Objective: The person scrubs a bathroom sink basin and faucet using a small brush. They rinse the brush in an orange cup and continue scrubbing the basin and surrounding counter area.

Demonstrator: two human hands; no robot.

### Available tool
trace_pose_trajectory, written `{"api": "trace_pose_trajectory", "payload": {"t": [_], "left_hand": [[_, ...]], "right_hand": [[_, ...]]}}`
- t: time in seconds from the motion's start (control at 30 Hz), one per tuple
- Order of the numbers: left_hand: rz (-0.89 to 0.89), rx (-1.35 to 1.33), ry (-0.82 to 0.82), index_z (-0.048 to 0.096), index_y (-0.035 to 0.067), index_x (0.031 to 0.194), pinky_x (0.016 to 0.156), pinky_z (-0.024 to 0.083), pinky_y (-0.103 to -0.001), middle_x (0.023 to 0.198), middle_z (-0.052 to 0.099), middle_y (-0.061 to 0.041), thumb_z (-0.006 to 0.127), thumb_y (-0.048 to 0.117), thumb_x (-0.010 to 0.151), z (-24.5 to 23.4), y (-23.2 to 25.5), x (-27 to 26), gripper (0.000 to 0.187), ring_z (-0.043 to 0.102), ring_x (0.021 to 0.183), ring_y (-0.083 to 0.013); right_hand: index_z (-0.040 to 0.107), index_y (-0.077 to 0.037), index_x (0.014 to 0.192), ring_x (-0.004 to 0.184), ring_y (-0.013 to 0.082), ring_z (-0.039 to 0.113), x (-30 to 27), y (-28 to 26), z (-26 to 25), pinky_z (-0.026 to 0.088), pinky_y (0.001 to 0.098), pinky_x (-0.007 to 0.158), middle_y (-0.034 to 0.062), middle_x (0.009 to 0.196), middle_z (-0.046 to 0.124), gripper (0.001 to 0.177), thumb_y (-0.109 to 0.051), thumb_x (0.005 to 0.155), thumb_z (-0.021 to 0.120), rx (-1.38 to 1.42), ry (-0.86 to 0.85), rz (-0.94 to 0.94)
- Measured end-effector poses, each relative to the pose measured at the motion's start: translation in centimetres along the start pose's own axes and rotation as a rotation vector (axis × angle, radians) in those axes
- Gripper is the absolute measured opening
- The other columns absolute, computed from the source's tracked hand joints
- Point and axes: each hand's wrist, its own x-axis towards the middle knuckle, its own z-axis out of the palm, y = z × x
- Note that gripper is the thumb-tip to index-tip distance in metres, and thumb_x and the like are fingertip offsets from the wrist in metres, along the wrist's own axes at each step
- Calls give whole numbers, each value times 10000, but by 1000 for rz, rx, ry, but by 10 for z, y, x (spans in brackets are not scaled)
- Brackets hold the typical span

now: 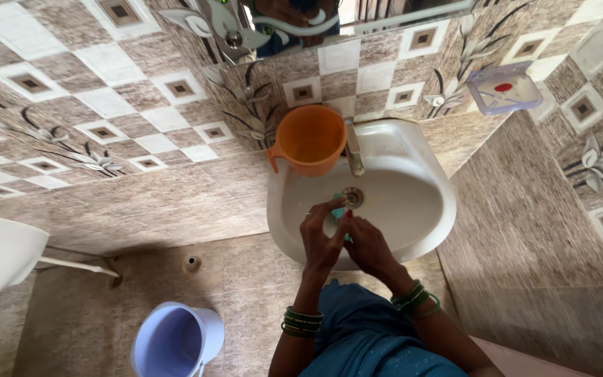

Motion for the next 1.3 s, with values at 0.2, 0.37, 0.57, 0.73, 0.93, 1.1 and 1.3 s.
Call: {"api": "trace_pose_trajectory", "payload": {"t": [0.2,0.37,0.57,0.73,0.93,1.1,1.3], "left_hand": [[87,-117,-140,697,92,1314,1070,502,-456,1264,739,-135,747,249,921,0,9,-6,426,657,1250,-314],[86,24,-222,667,100,1356,1081,473,-467,1246,725,-126,801,317,877,-1,13,-6,543,652,1210,-302],[153,-33,-378,650,73,1366,1035,534,-467,1283,671,-152,850,338,819,-7,17,-9,640,629,1240,-315],[-42,-219,-416,633,66,1339,948,629,-406,1285,673,-138,853,315,828,9,9,0,609,692,1182,-289],[169,-310,-470,639,42,1284,995,603,-406,1294,669,-150,818,217,884,23,-4,-13,472,690,1199,-293],[-15,-385,-428,671,47,1239,938,618,-369,1225,712,-123,799,226,928,44,-18,-12,381,725,1139,-255],[130,-264,-395,668,35,1211,925,601,-366,1208,707,-129,830,223,872,29,-6,-27,420,726,1112,-262]], "right_hand": [[626,-60,1015,862,320,685,-11,12,2,543,446,733,112,923,697,184,-122,862,708,-18,64,-88],[656,-38,1026,814,302,698,-4,15,1,551,449,701,103,879,717,211,-167,873,722,-68,26,115],[665,-45,1059,832,327,719,2,14,-9,570,442,662,150,933,719,214,-167,891,714,122,89,-14],[628,-12,1084,874,364,704,-1,18,-10,561,453,680,170,990,712,255,-161,892,705,-10,42,-37],[631,-71,969,850,318,720,-11,27,-27,559,451,730,105,922,724,216,-245,890,732,-115,-57,34],[659,-86,1033,921,338,705,-12,24,-30,563,452,748,111,973,725,197,-238,914,699,-174,8,-48],[680,-122,979,933,312,706,-17,22,-28,574,454,785,86,943,724,224,-322,889,722,-182,-32,2]]}}
